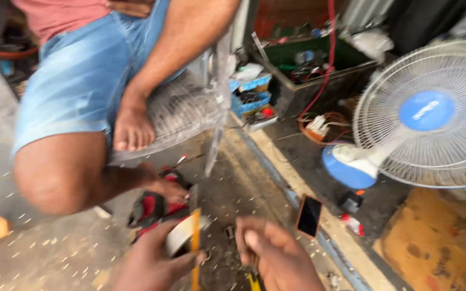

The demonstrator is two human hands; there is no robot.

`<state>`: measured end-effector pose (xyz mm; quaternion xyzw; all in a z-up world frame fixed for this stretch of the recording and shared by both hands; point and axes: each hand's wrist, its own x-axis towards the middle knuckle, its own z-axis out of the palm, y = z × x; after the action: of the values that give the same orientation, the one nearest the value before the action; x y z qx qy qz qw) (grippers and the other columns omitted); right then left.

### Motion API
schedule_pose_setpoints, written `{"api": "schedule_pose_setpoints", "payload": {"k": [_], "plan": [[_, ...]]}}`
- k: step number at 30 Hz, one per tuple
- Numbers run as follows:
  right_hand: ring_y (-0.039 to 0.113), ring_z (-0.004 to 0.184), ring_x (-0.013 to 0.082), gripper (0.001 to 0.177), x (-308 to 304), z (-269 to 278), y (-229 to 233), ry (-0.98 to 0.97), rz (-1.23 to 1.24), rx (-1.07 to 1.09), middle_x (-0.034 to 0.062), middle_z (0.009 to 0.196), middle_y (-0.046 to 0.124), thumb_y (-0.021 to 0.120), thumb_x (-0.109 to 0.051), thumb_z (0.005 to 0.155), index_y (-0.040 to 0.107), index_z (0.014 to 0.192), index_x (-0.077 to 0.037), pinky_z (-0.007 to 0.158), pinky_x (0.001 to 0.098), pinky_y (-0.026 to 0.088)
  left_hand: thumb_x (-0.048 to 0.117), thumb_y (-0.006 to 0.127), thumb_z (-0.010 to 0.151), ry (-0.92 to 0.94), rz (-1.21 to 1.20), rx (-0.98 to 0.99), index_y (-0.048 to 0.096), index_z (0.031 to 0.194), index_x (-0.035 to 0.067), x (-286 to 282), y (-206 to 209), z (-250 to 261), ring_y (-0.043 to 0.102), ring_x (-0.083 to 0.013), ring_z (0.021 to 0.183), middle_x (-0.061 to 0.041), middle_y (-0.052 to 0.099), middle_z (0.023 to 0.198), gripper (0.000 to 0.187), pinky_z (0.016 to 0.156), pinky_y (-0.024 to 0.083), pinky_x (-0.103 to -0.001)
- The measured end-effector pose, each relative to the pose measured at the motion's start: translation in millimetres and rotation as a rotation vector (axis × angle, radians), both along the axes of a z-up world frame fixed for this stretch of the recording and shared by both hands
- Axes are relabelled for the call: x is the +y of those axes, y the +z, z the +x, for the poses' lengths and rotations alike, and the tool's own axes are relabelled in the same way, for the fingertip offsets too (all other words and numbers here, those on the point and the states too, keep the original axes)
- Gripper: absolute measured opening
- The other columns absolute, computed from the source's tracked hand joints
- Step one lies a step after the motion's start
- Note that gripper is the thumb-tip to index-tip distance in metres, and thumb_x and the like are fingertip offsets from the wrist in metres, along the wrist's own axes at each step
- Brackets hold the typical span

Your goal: Cleaning and inspecting small motorcycle or mechanical parts using a file and small tools.

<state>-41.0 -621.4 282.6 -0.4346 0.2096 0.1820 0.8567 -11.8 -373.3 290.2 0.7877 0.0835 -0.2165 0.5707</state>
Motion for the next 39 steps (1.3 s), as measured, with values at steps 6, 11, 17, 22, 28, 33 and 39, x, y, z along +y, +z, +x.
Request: {"api": "schedule_pose_setpoints", "payload": {"k": [6,11,17,22,28,33,39], "plan": [[0.068,0.095,0.0145,0.042,34,21,27,0.067,-0.245,-0.415,0.0061,0.102,0.073,0.069,-0.007,0.088,0.065,0.128,0.004,0.083,0.0314,0.056,0.017,0.086,0.072,-0.063,0.015,-0.114,0.070,0.108,0.003,-39,50,2,0.064,-0.0132,0.069,-0.009,0.072,0.077,0.042,0.063,0.055,-0.036],[0.065,0.090,0.0179,0.011,9,16,-14,0.025,-0.725,-0.724,0.0126,0.095,0.070,0.078,-0.002,0.092,0.073,0.094,0.008,0.081,0.0311,0.053,0.016,0.084,0.074,-0.267,0.032,-0.436,0.071,0.107,0.005,-36,14,8,0.076,-0.0144,0.073,-0.011,0.077,0.082,0.037,0.067,0.059,-0.033],[0.068,0.084,0.0188,0.014,-22,37,-7,-0.081,-0.491,-0.477,0.0141,0.105,0.075,0.068,-0.008,0.099,0.069,0.095,0.005,0.078,0.0354,0.058,0.025,0.086,0.076,-0.231,0.076,-0.489,0.071,0.110,0.006,-33,26,26,0.080,-0.0171,0.078,-0.011,0.079,0.087,0.042,0.068,0.059,-0.032],[0.065,0.082,0.0149,0.016,-26,43,-3,-0.192,-0.152,-0.325,0.0107,0.106,0.073,0.064,-0.011,0.100,0.068,0.110,0.002,0.077,0.0361,0.057,0.022,0.082,0.080,-0.265,0.113,-0.349,0.073,0.109,0.007,-32,28,30,0.081,-0.0187,0.076,-0.010,0.079,0.084,0.034,0.066,0.060,-0.032],[0.060,0.067,0.0143,0.041,-5,27,9,0.069,-0.949,-0.445,0.0083,0.085,0.073,0.072,-0.010,0.095,0.072,0.136,-0.009,0.062,0.0327,0.049,0.009,0.078,0.071,-0.318,0.177,-0.443,0.075,0.112,0.007,-30,23,27,0.082,-0.0211,0.077,-0.012,0.079,0.087,0.041,0.068,0.061,-0.033],[0.068,0.090,0.0134,0.043,7,22,21,0.027,-1.319,-0.897,0.0024,0.083,0.072,0.075,-0.008,0.088,0.071,0.131,-0.008,0.097,0.0370,0.050,0.005,0.076,0.069,-0.290,0.105,-0.599,0.076,0.113,0.008,-26,17,21,0.081,-0.0254,0.085,-0.014,0.079,0.092,0.045,0.072,0.062,-0.032],[0.074,0.086,0.0107,0.044,20,13,18,0.079,-1.296,-1.061,0.0129,0.120,0.074,0.071,-0.007,0.086,0.067,0.129,-0.004,0.122,0.0542,0.028,0.012,0.078,0.071,-0.210,0.150,-0.577,0.076,0.110,0.010,-27,25,20,0.081,-0.0251,0.077,-0.013,0.078,0.084,0.039,0.068,0.061,-0.033]]}}
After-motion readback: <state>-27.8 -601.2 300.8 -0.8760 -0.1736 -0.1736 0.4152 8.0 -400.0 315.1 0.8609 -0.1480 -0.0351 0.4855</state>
